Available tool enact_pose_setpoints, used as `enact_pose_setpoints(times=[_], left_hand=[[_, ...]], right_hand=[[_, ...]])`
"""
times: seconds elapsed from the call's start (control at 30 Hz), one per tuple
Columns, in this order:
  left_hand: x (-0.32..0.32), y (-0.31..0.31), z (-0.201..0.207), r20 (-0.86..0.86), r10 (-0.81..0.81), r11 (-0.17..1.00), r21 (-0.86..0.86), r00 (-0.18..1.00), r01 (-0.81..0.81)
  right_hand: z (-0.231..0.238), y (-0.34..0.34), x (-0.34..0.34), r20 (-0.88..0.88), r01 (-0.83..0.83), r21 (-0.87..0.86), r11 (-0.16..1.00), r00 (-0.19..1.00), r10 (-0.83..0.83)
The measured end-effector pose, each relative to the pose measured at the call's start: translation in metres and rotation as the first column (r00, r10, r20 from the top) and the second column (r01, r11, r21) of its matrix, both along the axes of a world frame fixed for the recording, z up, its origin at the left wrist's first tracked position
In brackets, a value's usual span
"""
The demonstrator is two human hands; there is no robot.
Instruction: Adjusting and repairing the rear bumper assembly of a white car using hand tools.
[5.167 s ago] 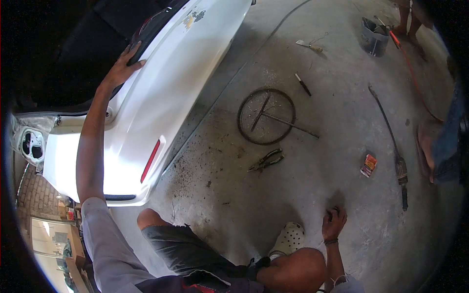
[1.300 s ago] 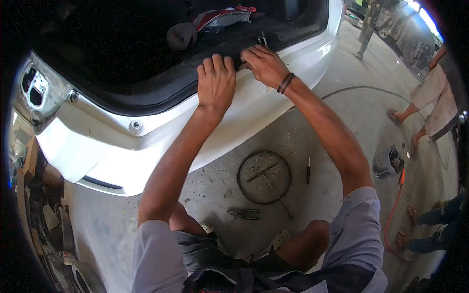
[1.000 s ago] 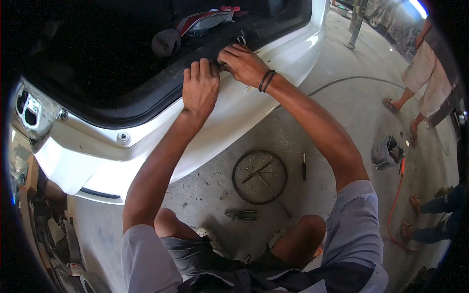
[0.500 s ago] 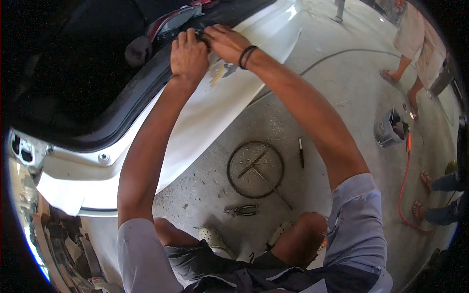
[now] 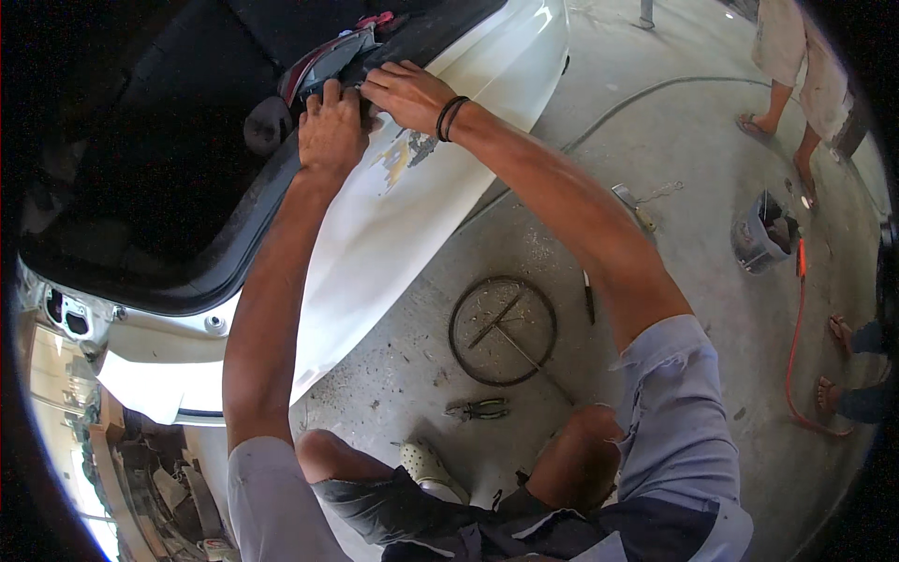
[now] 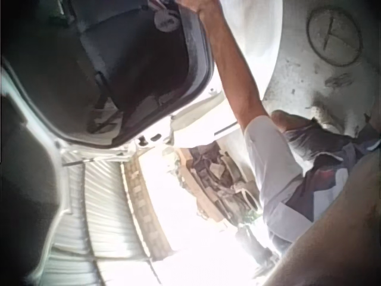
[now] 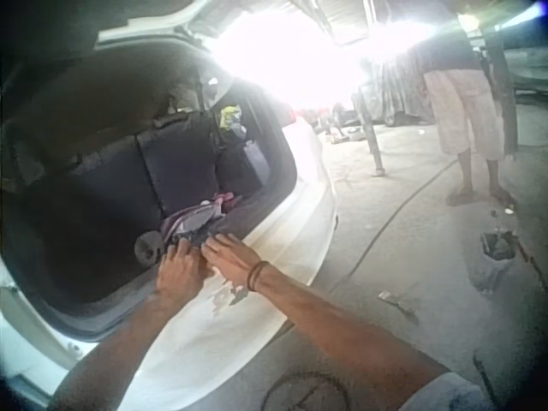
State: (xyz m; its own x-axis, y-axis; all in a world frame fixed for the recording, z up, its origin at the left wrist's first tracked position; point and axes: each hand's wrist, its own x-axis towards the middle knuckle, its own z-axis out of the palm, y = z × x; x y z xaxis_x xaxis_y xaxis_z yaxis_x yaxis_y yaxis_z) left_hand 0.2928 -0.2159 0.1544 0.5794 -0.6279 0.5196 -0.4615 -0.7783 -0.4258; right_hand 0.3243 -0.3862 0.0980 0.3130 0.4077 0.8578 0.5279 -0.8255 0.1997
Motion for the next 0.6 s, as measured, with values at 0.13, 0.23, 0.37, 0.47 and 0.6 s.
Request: enact_pose_setpoints(times=[0.13,0.23,0.37,0.47,0.6], left_hand=[[0.007,0.005,0.0,0.003,-0.065,0.998,0.001,0.998,0.065],[0.012,0.003,-0.008,0.073,0.003,0.995,0.103,0.997,-0.011],[0.01,0.003,-0.011,0.176,0.02,0.974,0.219,0.984,-0.059],[0.008,0.004,-0.006,0.237,0.03,0.945,0.31,0.971,-0.105],[0.018,-0.005,-0.004,0.038,0.122,0.946,0.299,0.992,-0.128]], right_hand=[[0.01,-0.005,0.005,-0.062,-0.13,-0.01,0.991,0.99,0.129],[0.017,-0.008,0.006,-0.111,-0.161,-0.001,0.987,0.981,0.16],[0.023,-0.008,0.003,-0.207,-0.188,0.068,0.98,0.958,0.198],[0.023,-0.009,0.002,-0.24,-0.202,0.098,0.974,0.945,0.22],[0.025,-0.014,0.009,-0.341,-0.226,0.073,0.971,0.91,0.237]])
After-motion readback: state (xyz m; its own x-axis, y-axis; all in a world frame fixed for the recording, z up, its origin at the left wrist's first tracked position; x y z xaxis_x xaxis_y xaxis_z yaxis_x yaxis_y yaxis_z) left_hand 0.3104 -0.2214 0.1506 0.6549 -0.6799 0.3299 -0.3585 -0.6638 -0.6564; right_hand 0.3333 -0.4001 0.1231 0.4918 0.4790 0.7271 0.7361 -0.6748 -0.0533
